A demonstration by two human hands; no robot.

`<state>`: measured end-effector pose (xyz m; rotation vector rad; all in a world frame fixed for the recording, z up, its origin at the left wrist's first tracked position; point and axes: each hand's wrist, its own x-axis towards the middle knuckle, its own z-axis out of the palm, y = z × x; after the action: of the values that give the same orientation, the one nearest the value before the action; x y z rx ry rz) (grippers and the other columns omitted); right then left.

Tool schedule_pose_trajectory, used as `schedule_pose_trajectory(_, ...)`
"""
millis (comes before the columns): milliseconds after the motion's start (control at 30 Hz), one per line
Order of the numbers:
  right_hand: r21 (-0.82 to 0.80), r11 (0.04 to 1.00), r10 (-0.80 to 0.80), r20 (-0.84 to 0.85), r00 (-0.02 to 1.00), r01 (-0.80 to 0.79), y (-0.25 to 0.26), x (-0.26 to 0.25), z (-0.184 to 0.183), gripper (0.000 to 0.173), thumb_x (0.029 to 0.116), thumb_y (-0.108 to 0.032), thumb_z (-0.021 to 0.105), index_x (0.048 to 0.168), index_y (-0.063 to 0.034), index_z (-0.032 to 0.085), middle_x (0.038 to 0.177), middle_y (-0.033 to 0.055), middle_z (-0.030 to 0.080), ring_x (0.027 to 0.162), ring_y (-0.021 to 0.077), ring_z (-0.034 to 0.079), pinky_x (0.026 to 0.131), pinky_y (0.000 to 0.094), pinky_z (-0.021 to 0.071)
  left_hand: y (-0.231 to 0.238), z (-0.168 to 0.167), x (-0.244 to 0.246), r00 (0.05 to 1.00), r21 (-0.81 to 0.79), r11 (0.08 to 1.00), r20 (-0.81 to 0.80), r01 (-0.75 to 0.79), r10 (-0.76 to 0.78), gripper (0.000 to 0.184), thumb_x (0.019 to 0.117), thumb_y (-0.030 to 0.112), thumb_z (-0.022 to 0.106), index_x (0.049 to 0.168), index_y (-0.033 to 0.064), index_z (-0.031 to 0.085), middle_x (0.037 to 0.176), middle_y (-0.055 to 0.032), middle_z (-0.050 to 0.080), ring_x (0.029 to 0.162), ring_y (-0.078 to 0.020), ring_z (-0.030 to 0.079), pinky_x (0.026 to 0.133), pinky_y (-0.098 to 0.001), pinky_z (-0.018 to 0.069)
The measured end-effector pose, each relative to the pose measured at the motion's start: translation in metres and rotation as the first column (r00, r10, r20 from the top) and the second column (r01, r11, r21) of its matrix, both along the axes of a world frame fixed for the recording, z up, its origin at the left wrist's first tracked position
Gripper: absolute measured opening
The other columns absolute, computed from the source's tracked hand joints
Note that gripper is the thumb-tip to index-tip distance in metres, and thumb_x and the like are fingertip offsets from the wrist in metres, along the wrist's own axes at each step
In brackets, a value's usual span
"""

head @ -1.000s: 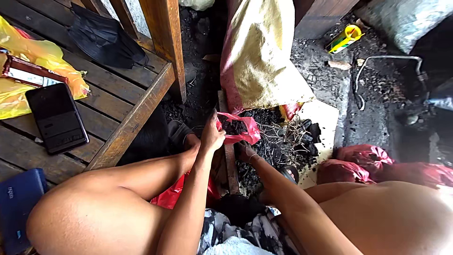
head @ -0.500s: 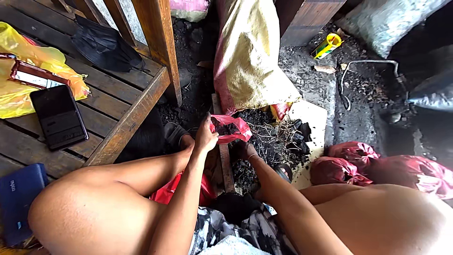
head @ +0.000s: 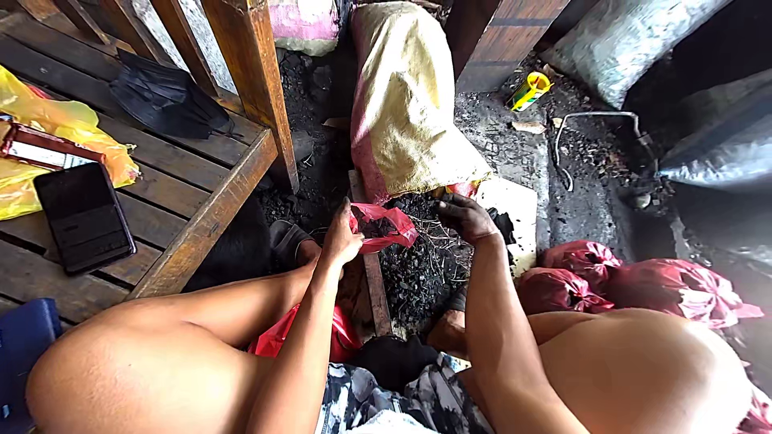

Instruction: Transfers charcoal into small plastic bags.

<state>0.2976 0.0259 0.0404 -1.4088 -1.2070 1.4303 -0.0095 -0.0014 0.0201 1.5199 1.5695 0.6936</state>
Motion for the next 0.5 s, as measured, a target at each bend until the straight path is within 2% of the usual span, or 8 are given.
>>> schedule_pose_trajectory(67, 0.068, 0.988, 0.145, -0.046, 0.988, -0.142, 0.006, -0.024, 0.021, 0.008, 0.0936, -0.017, 0.065, 0.101, -0.0139, 0.069, 0.082, -0.0027, 0.068, 0.059, 0.0026, 0.054, 0.052, 0.0195, 0.0465, -0.001, 0.004, 0.0, 1.0, -0.014, 1.0, -0.002, 0.004, -0.004, 0.096, 0.0825, -0.004, 0.073, 0.163, 0.0056, 0.022, 0.162, -0.0197, 0.036, 0.146, -0.0341, 0.042, 0.118, -0.053, 0.0376)
schedule_pose_trajectory(167, 0.06, 0.934, 0.351, 0.006, 0.936, -0.351, 0.023, -0.08, 0.033, 0.01, 0.0946, -0.01, 0.064, 0.103, -0.0061, 0.069, 0.088, 0.0012, 0.073, 0.061, 0.0036, 0.057, 0.053, 0.0213, 0.0467, -0.002, 0.007, -0.001, 1.0, -0.024, 0.999, -0.02, 0.02, -0.021, 0.096, 0.0835, -0.001, 0.074, 0.163, 0.0051, 0.021, 0.163, -0.0189, 0.034, 0.147, -0.0322, 0.04, 0.119, -0.0503, 0.0364)
schedule_pose_trajectory(200, 0.032, 0.913, 0.404, 0.09, 0.91, -0.408, 0.026, -0.099, 0.031, 0.013, 0.0957, -0.009, 0.066, 0.107, -0.003, 0.07, 0.091, 0.0034, 0.072, 0.065, 0.0063, 0.058, 0.057, 0.025, 0.0492, -0.002, 0.008, -0.001, 0.999, -0.028, 0.999, -0.022, 0.024, -0.024, 0.096, 0.084, 0.0, 0.075, 0.163, 0.0045, 0.021, 0.163, -0.019, 0.034, 0.148, -0.0315, 0.04, 0.12, -0.0496, 0.036)
schedule_pose_trajectory(267, -0.051, 0.874, 0.476, 0.288, 0.831, -0.483, 0.028, -0.134, 0.017, 0.017, 0.0955, -0.009, 0.07, 0.11, -0.0004, 0.071, 0.096, 0.0099, 0.072, 0.081, 0.0162, 0.065, 0.077, 0.0383, 0.0559, -0.003, 0.007, -0.002, 1.0, -0.032, 0.999, -0.017, 0.018, -0.019, 0.096, 0.0842, 0.002, 0.076, 0.163, 0.0037, 0.021, 0.163, -0.0193, 0.034, 0.148, -0.0304, 0.04, 0.121, -0.0485, 0.0356)
schedule_pose_trajectory(333, -0.133, 0.85, 0.503, 0.492, 0.711, -0.509, 0.031, -0.156, -0.008, 0.021, 0.0953, -0.014, 0.073, 0.112, -0.0016, 0.074, 0.104, 0.0178, 0.073, 0.098, 0.0299, 0.069, 0.092, 0.0552, 0.0536, -0.003, 0.007, -0.003, 1.0, -0.044, 0.999, -0.016, 0.019, -0.019, 0.095, 0.0848, 0.002, 0.076, 0.162, 0.0022, 0.021, 0.163, -0.0202, 0.034, 0.148, -0.0296, 0.039, 0.121, -0.0467, 0.0344)
schedule_pose_trajectory(400, -0.192, 0.856, 0.486, 0.618, 0.618, -0.481, 0.033, -0.165, -0.03, 0.024, 0.0963, -0.022, 0.071, 0.113, -0.0057, 0.075, 0.11, 0.0189, 0.074, 0.107, 0.0357, 0.069, 0.097, 0.0621, 0.0507, -0.004, 0.006, -0.004, 1.0, -0.067, 0.998, -0.016, 0.01, -0.011, 0.095, 0.0847, 0.001, 0.074, 0.163, 0.0033, 0.019, 0.164, -0.0193, 0.033, 0.149, -0.0287, 0.039, 0.121, -0.0457, 0.0343)
schedule_pose_trajectory(500, -0.218, 0.883, 0.44, 0.694, 0.569, -0.417, 0.033, -0.164, -0.038, 0.031, 0.093, -0.026, 0.075, 0.118, -0.0084, 0.074, 0.116, 0.0194, 0.073, 0.114, 0.0389, 0.067, 0.1, 0.0651, 0.0487, -0.006, 0.005, -0.005, 1.0, -0.075, 0.997, -0.013, 0.001, -0.002, 0.096, 0.0844, -0.001, 0.073, 0.164, 0.0054, 0.018, 0.165, -0.0183, 0.031, 0.149, -0.0296, 0.038, 0.121, -0.0473, 0.0345)
